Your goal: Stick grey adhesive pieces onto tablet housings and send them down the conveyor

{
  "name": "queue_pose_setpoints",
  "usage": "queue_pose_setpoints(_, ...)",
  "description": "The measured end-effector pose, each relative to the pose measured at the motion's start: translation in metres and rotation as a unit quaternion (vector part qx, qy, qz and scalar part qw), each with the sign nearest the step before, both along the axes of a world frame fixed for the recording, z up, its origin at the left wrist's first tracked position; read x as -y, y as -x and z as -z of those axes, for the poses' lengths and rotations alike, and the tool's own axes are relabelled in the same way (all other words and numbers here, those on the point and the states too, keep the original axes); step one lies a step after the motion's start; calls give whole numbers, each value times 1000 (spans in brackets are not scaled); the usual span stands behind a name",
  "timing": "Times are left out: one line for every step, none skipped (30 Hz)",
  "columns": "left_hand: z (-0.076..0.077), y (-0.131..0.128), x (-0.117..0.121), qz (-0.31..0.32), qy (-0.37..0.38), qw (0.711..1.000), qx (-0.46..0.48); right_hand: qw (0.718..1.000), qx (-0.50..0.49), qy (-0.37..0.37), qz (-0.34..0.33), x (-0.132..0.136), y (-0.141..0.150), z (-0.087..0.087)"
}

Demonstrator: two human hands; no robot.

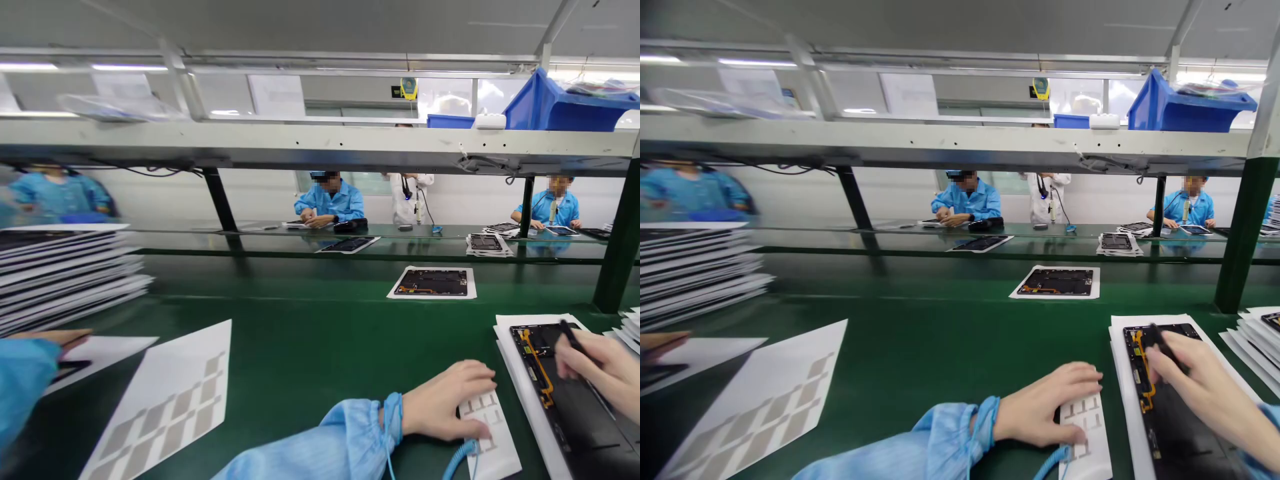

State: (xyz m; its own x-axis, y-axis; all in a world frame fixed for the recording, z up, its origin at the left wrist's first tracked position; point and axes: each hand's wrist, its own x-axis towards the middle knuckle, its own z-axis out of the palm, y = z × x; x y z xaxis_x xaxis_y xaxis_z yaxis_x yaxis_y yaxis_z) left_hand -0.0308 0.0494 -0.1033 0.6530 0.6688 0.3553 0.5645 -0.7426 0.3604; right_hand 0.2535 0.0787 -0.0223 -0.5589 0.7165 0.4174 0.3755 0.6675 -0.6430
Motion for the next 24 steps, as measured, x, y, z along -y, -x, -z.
queue_pose_setpoints(0, -2, -1, 8, 2, 1000, -10, 999, 2, 37, -24, -9, 17, -4)
queue_pose_setpoints(0, -3, -2, 13, 4, 1000, -17, 996, 3, 81, -47, -17, 34, -4)
queue_pose_setpoints(-1, -4, -2, 14, 4, 1000, -23, 988, 11, 138, -65, -25, 50, -1)
queue_pose_setpoints(-1, -4, -2, 14, 4, 1000, -28, 983, 17, 168, -71, -30, 64, 5)
queue_pose_setpoints(-3, -3, -1, 14, 4, 999, -33, 978, 21, 191, -75, -34, 77, 13)
queue_pose_setpoints(-4, -3, 0, 14, 5, 999, -37, 972, 25, 218, -80, -36, 87, 22)
queue_pose_setpoints(-5, -3, 0, 14, 6, 999, -41, 967, 26, 240, -85, -36, 94, 30)
queue_pose_setpoints(-7, -4, 1, 15, 8, 999, -45, 962, 25, 258, -90, -36, 99, 38)
queue_pose_setpoints(-8, -4, 2, 14, 10, 999, -48, 957, 22, 273, -96, -34, 102, 44)
queue_pose_setpoints(-9, -5, 2, 12, 12, 999, -50, 953, 17, 285, -100, -33, 103, 48)
queue_pose_setpoints(-10, -5, 3, 9, 14, 999, -51, 950, 12, 293, -105, -31, 102, 51)
queue_pose_setpoints(-11, -6, 3, 4, 16, 999, -51, 948, 8, 299, -109, -29, 100, 51)
queue_pose_setpoints(-12, -6, 3, -2, 18, 999, -50, 946, 5, 304, -115, -27, 98, 50)
queue_pose_setpoints(-12, -6, 3, -8, 21, 999, -50, 944, 4, 307, -120, -26, 96, 49)
queue_pose_setpoints(-12, -6, 3, -14, 25, 998, -49, 943, 3, 309, -127, -26, 94, 47)
queue_pose_setpoints(-12, -6, 3, -18, 29, 998, -49, 942, 3, 308, -134, -25, 92, 45)
queue_pose_setpoints(-13, -7, 3, -20, 35, 998, -49, 941, 3, 307, -140, -25, 90, 42)
queue_pose_setpoints(-13, -7, 3, -20, 40, 998, -49, 942, 2, 304, -145, -25, 89, 41)
queue_pose_setpoints(-14, -7, 3, -18, 45, 998, -48, 942, 0, 300, -149, -26, 87, 39)
queue_pose_setpoints(-14, -7, 2, -15, 50, 998, -47, 943, -2, 296, -153, -26, 86, 38)
queue_pose_setpoints(-14, -7, 2, -11, 54, 997, -46, 944, -3, 292, -156, -27, 85, 37)
queue_pose_setpoints(-14, -7, 2, -8, 57, 997, -45, 945, -3, 287, -159, -28, 83, 36)
queue_pose_setpoints(-14, -8, 1, -6, 59, 997, -44, 945, -1, 283, -162, -28, 82, 36)
queue_pose_setpoints(-14, -8, 1, -4, 59, 997, -43, 946, 1, 278, -165, -28, 82, 36)
